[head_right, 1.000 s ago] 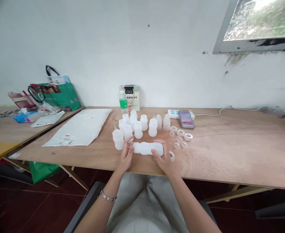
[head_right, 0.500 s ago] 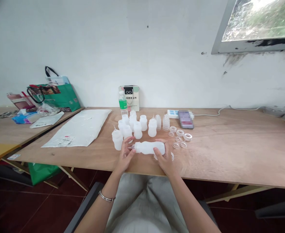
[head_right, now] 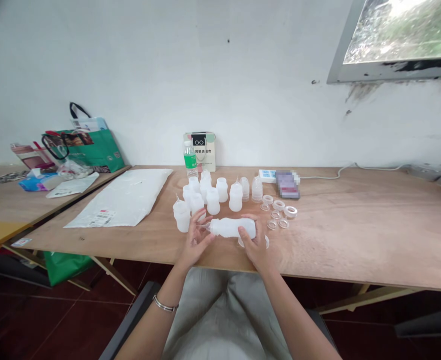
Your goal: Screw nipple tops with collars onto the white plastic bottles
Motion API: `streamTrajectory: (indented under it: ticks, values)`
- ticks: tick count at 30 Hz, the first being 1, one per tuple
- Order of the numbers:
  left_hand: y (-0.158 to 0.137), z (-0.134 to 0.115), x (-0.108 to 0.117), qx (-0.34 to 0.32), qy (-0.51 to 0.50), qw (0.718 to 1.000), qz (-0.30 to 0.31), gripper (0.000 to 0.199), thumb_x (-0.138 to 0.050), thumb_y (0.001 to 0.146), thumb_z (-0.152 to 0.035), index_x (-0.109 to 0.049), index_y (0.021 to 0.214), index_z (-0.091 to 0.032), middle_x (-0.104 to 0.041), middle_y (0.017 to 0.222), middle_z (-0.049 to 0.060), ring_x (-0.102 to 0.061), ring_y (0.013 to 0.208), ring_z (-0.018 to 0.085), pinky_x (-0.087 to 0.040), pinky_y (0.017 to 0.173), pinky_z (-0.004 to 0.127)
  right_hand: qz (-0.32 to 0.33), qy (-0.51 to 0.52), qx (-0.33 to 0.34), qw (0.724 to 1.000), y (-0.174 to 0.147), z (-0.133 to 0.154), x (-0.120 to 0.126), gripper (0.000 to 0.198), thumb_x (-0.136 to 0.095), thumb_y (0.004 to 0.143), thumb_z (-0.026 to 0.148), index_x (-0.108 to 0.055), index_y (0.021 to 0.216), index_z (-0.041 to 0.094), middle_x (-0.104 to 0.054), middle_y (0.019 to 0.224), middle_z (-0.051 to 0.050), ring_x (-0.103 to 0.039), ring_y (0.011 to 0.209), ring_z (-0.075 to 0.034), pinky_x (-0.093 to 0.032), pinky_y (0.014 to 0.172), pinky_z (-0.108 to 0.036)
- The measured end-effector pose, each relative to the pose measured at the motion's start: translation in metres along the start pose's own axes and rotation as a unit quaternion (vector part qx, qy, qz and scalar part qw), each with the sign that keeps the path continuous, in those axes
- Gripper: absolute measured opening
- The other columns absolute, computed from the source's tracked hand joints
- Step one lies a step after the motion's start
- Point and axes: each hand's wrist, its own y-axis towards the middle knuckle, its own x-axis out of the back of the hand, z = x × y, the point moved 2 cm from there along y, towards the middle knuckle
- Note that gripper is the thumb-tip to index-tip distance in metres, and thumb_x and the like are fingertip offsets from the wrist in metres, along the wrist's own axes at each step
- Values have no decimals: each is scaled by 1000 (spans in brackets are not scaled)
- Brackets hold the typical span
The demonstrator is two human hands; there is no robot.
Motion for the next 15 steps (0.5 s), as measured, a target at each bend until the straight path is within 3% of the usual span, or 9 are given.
streamTrajectory:
  ticks: [3,6,8,12,15]
  values:
    - [3,8,0,34,-9,999,-33,46,-56,92,-43,-43,131,-22,-59,113,8,-63,87,15,-52,79,33,-2,0,4,1000,0,0,0,24,-57,87,39,-55,107,25,-60,107,-6,-59,93,-21,-52,75,-35]
    - [3,10,-2,63,-24,998,-6,35,-49,96,-41,-53,117,-15,-62,84,1,-58,60,10,-52,59,27,1,-1,10,1000,0,2,0,25,-60,85,39,-56,105,24,-62,103,-5,-60,91,-21,-52,76,-35]
    - [2,6,-2,64,-34,997,21,31,-55,93,-39,-57,111,-14,-64,90,3,-61,68,12,-54,64,30,-4,-2,12,1000,1,2,0,24,-59,85,39,-56,104,24,-62,102,-5,-60,91,-21,-51,78,-35]
    - [0,-2,-2,40,-52,997,43,45,-73,79,-39,-58,116,-20,-54,130,10,-55,115,23,-49,95,38,-12,-9,11,1000,0,1,1,23,-56,87,39,-56,106,25,-62,104,-6,-60,93,-22,-50,80,-37]
    - [2,1,-2,45,-56,997,17,55,-72,80,-40,-49,127,-23,-48,137,10,-54,116,22,-47,96,38,-7,-15,13,1000,-1,0,1,26,-58,86,40,-56,107,24,-62,105,-7,-60,95,-22,-50,81,-38]
